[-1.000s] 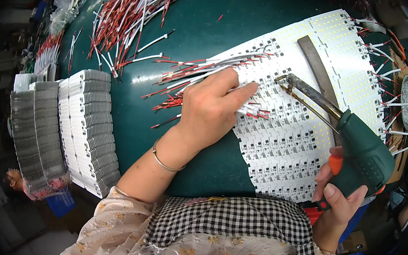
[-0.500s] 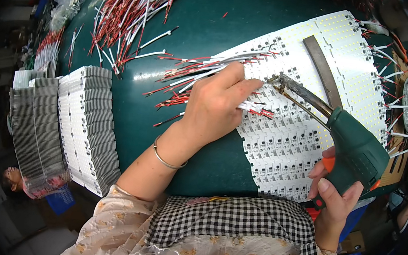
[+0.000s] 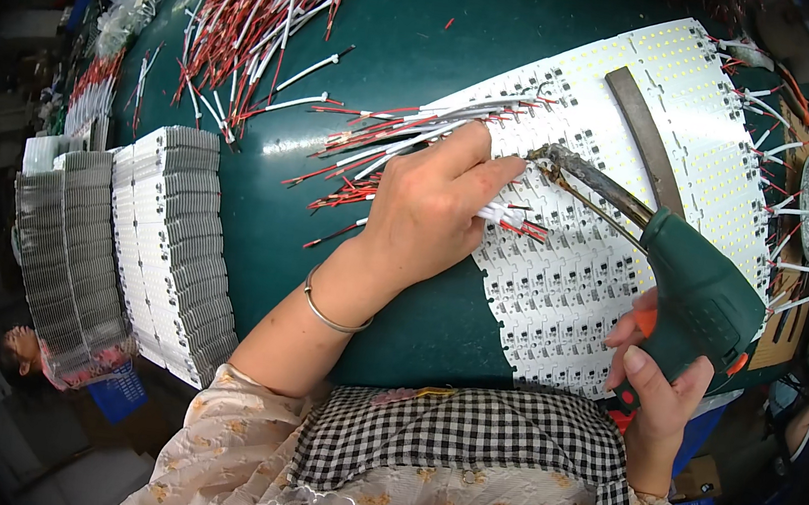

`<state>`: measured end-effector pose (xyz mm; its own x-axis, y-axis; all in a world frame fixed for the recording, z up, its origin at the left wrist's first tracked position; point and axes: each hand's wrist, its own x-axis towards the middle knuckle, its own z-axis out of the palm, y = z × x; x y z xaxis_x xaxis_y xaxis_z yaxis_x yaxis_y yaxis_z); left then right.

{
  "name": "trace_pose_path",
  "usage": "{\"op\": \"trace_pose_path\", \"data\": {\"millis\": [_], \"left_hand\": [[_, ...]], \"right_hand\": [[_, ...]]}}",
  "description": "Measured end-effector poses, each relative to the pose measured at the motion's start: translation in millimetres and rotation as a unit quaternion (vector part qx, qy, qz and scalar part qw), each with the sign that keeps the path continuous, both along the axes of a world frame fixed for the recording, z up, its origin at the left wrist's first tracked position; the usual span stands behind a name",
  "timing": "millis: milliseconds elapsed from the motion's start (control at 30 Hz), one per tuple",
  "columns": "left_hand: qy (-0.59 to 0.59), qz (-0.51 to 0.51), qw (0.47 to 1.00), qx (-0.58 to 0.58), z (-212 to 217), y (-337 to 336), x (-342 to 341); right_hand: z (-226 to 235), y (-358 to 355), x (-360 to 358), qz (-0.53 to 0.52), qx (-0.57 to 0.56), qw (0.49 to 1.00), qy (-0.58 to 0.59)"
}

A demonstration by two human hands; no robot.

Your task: The person picks up a bundle of wires and solders the wire leads onto an LED circuit board panel using a handheld soldering gun.

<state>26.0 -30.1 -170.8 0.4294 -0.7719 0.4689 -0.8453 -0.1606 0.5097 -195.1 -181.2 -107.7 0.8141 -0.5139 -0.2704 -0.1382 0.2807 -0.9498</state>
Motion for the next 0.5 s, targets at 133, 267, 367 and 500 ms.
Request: {"op": "trace_pose_path", "data": {"millis": [133,267,367,500], "left_hand": [[-0.004,-0.003,1.0,-0.002,2,-1,0],[-0.001,-0.002,1.0,-0.001,1,-1,-1],[0.003,0.0,1.0,-0.002,0,0,-1],[-0.003,0.001,1.0,0.0,1,0,-1]], "right_hand": [[-2,7,4,-0.041,-0.044,0.998,0.019],[-3,0,-6,0.004,-0.021,0.999,0.045],[2,-4,-6,-0.011,-0.007,1.0,0.023],[4,-12,-10,-0.036,0.008,0.999,0.008]]}}
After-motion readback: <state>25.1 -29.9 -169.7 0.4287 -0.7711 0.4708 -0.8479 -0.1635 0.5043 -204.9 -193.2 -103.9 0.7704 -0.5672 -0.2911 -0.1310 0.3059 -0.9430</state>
